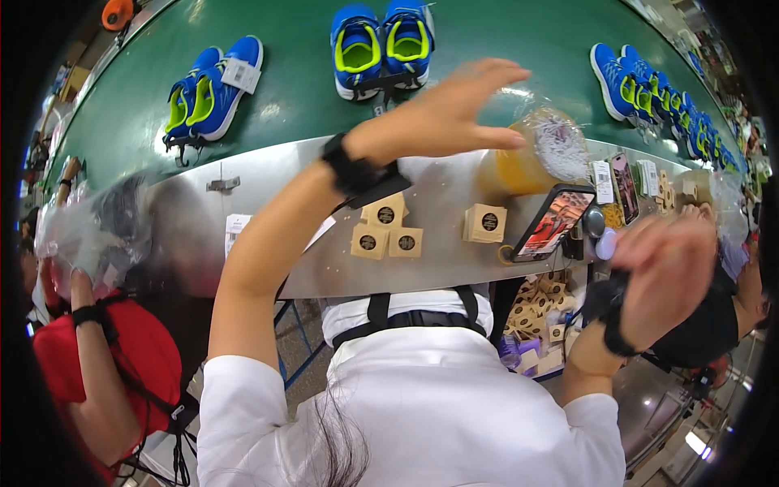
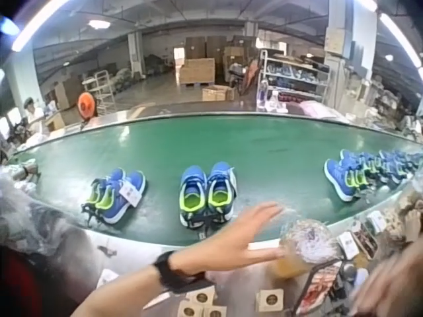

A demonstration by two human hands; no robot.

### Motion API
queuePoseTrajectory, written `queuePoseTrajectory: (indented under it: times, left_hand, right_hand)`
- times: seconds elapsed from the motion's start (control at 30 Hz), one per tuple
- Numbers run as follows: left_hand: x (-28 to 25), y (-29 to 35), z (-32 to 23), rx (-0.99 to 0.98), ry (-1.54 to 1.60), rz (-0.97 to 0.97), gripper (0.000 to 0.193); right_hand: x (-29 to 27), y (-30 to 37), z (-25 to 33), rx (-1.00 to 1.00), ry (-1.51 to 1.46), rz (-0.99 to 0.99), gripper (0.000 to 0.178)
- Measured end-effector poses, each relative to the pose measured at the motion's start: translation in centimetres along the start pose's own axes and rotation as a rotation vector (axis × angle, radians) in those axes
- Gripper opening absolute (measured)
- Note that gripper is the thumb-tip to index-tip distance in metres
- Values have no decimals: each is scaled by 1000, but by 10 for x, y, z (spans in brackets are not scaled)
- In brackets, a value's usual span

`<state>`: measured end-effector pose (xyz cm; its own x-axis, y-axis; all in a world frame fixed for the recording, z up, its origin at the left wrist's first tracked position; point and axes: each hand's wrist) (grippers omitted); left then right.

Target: Apply adhesive stickers and tags to shoe components and insert items into the finished shoes on a manufacturing line.

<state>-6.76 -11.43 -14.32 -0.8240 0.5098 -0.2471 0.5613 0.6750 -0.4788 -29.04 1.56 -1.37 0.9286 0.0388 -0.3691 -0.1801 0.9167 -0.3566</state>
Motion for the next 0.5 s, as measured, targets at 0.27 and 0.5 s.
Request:
queuePoseTrajectory:
  times: [0.27,0.5]
  left_hand:
    - [-64,171,-61,-619,-347,-155,28]
    - [-53,229,-61,-665,-703,-163,35]
  right_hand:
    - [145,81,-73,44,585,548,29]
    - [172,78,-93,65,900,491,36]
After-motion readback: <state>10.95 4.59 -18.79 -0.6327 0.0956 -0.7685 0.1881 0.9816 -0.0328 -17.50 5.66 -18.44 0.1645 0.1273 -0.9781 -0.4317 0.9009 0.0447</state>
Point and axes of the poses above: each hand's wrist, its own y-axis away from the middle knuckle, its own x-axis out of the palm, z = x × y, and after that the axes turned 13 degrees about y, right-handed
